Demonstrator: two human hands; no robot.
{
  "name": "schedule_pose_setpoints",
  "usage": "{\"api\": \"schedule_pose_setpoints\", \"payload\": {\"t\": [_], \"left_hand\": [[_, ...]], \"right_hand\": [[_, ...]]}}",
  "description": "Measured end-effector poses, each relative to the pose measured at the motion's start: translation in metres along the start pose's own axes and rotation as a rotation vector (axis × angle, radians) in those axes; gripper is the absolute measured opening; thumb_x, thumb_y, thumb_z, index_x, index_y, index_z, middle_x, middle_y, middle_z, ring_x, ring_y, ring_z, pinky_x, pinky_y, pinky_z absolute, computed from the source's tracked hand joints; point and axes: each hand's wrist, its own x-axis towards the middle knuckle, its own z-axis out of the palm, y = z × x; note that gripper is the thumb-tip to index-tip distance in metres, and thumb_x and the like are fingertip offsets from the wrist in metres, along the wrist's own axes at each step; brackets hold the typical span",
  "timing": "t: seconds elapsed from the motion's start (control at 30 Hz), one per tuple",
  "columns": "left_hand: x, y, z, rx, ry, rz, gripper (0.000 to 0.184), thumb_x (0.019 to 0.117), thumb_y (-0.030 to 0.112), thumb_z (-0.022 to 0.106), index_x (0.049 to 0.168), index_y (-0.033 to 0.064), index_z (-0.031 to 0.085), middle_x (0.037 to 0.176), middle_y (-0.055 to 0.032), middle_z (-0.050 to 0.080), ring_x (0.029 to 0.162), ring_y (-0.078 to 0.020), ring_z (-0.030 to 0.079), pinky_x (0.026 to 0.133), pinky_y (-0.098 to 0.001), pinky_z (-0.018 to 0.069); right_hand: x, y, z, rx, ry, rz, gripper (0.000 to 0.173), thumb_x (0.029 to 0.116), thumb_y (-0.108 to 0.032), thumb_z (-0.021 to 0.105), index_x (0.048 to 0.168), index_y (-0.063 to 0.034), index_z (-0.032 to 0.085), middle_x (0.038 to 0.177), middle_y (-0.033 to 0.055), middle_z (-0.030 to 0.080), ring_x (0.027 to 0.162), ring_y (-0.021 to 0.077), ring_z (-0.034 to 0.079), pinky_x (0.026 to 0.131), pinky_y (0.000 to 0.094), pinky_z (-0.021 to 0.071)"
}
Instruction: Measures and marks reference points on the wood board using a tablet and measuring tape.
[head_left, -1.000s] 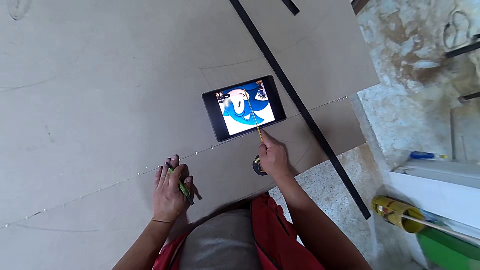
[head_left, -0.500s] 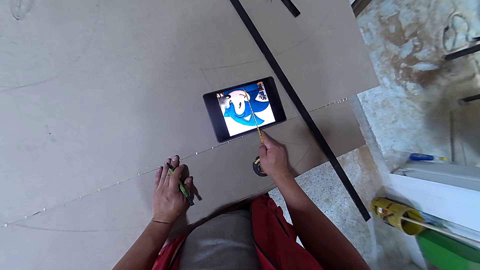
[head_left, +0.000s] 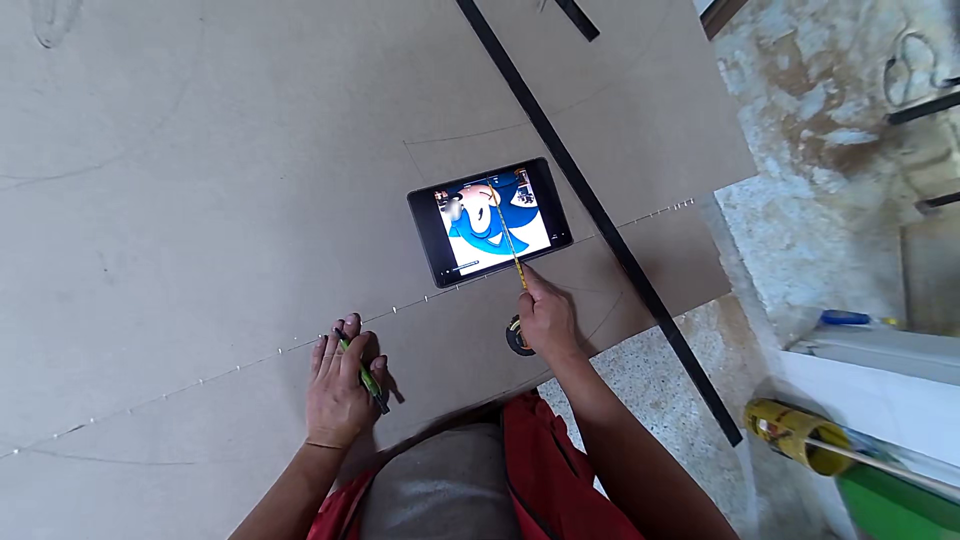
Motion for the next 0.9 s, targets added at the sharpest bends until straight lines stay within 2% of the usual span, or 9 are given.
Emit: {"api": "schedule_pose_setpoints", "payload": {"t": [0.2, 0.33, 0.43, 0.53, 0.57, 0.6, 0.67, 0.8, 0.9], "left_hand": [[0.000, -0.001, 0.001, -0.001, 0.002, -0.008, 0.055, 0.1050, 0.048, 0.042, 0.138, 0.0077, 0.061, 0.157, -0.0125, 0.049, 0.150, -0.0315, 0.040, 0.125, -0.0539, 0.0275], [0.001, -0.001, 0.000, -0.035, -0.032, -0.013, 0.055, 0.1043, 0.048, 0.046, 0.140, 0.0083, 0.061, 0.160, -0.0117, 0.045, 0.152, -0.0299, 0.036, 0.126, -0.0550, 0.0246], [0.005, 0.003, -0.010, -0.117, -0.054, -0.059, 0.051, 0.1011, 0.048, 0.057, 0.138, 0.0127, 0.063, 0.161, -0.0080, 0.045, 0.154, -0.0254, 0.034, 0.128, -0.0536, 0.0233], [0.014, 0.011, -0.038, -0.330, -0.186, -0.237, 0.059, 0.1002, 0.055, 0.058, 0.144, 0.0152, 0.059, 0.159, -0.0025, 0.047, 0.153, -0.0176, 0.033, 0.130, -0.0457, 0.0229], [0.017, 0.014, -0.051, -0.437, -0.216, -0.320, 0.060, 0.1010, 0.054, 0.057, 0.147, 0.0163, 0.056, 0.157, 0.0004, 0.050, 0.150, -0.0135, 0.039, 0.127, -0.0420, 0.0291], [0.019, 0.016, -0.062, -0.544, -0.195, -0.394, 0.056, 0.1019, 0.050, 0.058, 0.148, 0.0177, 0.055, 0.148, 0.0018, 0.058, 0.139, -0.0108, 0.052, 0.119, -0.0400, 0.0424], [0.016, 0.018, -0.079, -0.739, -0.081, -0.488, 0.043, 0.1041, 0.039, 0.059, 0.139, 0.0153, 0.060, 0.123, -0.0013, 0.072, 0.109, -0.0120, 0.070, 0.098, -0.0392, 0.0584], [-0.014, 0.018, -0.102, -0.876, 0.020, -0.580, 0.024, 0.1041, 0.026, 0.060, 0.116, 0.0072, 0.070, 0.097, -0.0023, 0.076, 0.087, -0.0118, 0.073, 0.085, -0.0349, 0.0617], [-0.057, 0.011, -0.112, -0.948, 0.015, -0.597, 0.024, 0.0998, 0.025, 0.067, 0.110, 0.0032, 0.070, 0.093, -0.0055, 0.074, 0.083, -0.0161, 0.073, 0.081, -0.0375, 0.0628]], "right_hand": [[0.001, -0.002, 0.001, -0.028, -0.014, 0.015, 0.050, 0.1059, -0.018, 0.043, 0.155, -0.0220, 0.050, 0.124, 0.0075, 0.074, 0.097, 0.0253, 0.074, 0.085, 0.0523, 0.0588], [-0.005, 0.004, -0.003, 0.096, 0.029, -0.009, 0.046, 0.1042, -0.018, 0.051, 0.150, -0.0197, 0.056, 0.105, 0.0120, 0.075, 0.083, 0.0260, 0.072, 0.075, 0.0532, 0.0601], [-0.017, 0.000, -0.017, 0.329, -0.181, 0.028, 0.042, 0.1078, -0.027, 0.050, 0.149, -0.0227, 0.056, 0.097, 0.0079, 0.071, 0.077, 0.0219, 0.069, 0.067, 0.0470, 0.0604], [-0.034, -0.003, -0.017, 0.367, -0.477, -0.061, 0.038, 0.1069, -0.031, 0.047, 0.137, -0.0161, 0.065, 0.092, 0.0050, 0.071, 0.079, 0.0188, 0.069, 0.072, 0.0416, 0.0602], [-0.041, -0.005, -0.013, 0.350, -0.550, -0.112, 0.036, 0.1064, -0.031, 0.048, 0.131, -0.0143, 0.068, 0.090, 0.0039, 0.071, 0.078, 0.0173, 0.068, 0.072, 0.0395, 0.0600], [-0.047, -0.009, -0.008, 0.319, -0.612, -0.166, 0.034, 0.1060, -0.031, 0.049, 0.127, -0.0153, 0.070, 0.088, 0.0018, 0.071, 0.077, 0.0151, 0.068, 0.072, 0.0373, 0.0596], [-0.055, -0.017, 0.002, 0.261, -0.709, -0.266, 0.031, 0.1055, -0.034, 0.052, 0.121, -0.0196, 0.074, 0.083, -0.0014, 0.070, 0.072, 0.0121, 0.066, 0.068, 0.0345, 0.0576], [-0.055, -0.041, 0.008, 0.127, -0.869, -0.358, 0.029, 0.1056, -0.037, 0.054, 0.123, -0.0253, 0.075, 0.085, -0.0019, 0.071, 0.071, 0.0110, 0.066, 0.068, 0.0352, 0.0567], [-0.042, -0.052, 0.007, -0.001, -0.998, -0.422, 0.029, 0.1055, -0.040, 0.054, 0.124, -0.0294, 0.074, 0.087, -0.0015, 0.073, 0.073, 0.0125, 0.068, 0.071, 0.0380, 0.0581]]}}
